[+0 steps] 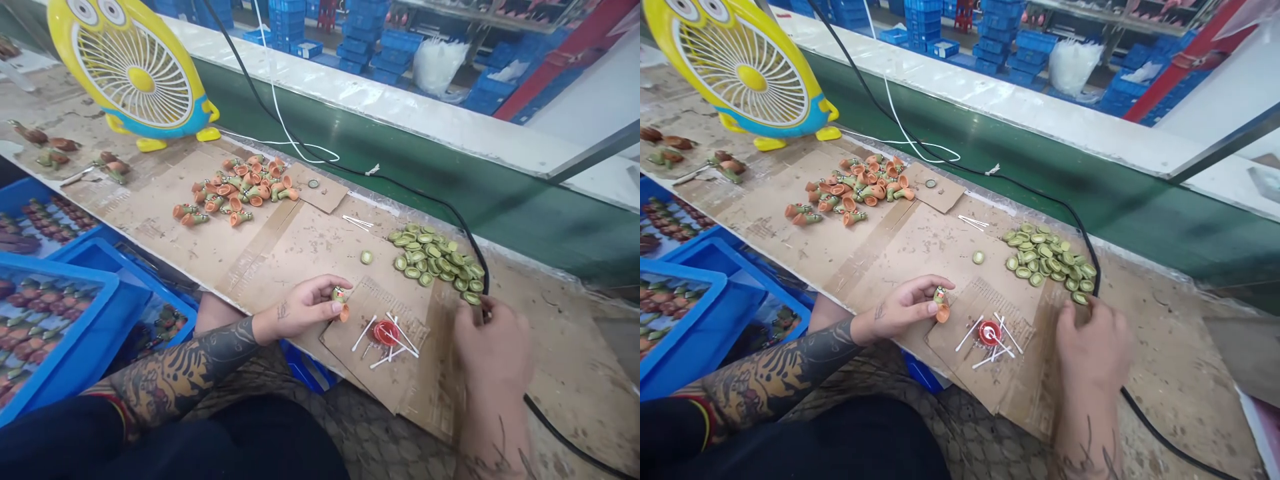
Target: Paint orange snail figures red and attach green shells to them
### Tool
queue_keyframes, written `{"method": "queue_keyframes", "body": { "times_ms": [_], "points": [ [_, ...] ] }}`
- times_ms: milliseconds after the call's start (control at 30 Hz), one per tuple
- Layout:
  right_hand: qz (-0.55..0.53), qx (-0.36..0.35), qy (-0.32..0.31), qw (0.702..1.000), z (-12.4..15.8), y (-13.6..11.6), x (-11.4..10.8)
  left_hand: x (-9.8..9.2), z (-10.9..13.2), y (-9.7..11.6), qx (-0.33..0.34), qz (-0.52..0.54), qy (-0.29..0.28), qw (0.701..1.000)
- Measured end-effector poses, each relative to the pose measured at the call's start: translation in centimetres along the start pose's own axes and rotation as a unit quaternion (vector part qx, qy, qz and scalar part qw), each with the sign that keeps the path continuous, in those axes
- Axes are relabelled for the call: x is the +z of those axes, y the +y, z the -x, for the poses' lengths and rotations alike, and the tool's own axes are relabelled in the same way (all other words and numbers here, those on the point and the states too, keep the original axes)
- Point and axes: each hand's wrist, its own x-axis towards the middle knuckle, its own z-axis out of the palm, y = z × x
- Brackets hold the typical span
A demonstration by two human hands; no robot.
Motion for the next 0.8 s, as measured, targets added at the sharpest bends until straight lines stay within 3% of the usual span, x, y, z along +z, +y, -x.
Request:
{"method": "queue_keyframes", "body": {
  "times_ms": [100,167,367,500,800],
  "points": [
    [0.046,0.009,-0.009,0.999,-2.8,0.4,0.8,-0.1,0.0,-0.1,0.011,-0.010,-0.003,1.000],
    [0.058,0.007,-0.020,0.998,-3.0,0.7,1.0,-0.1,0.0,-0.1,0.014,-0.017,-0.001,1.000],
    [-0.002,0.018,-0.097,0.995,1.6,2.0,0.0,0.0,0.0,-0.1,0.013,-0.012,-0.009,1.000],
    [-0.019,-0.026,-0.111,0.993,4.3,3.1,-0.5,0.1,0.0,0.2,0.008,-0.012,-0.013,1.000],
    [-0.001,-0.032,-0.110,0.993,5.1,4.3,-0.6,0.1,0.2,0.2,0.011,-0.019,0.002,1.000]
  ]
}}
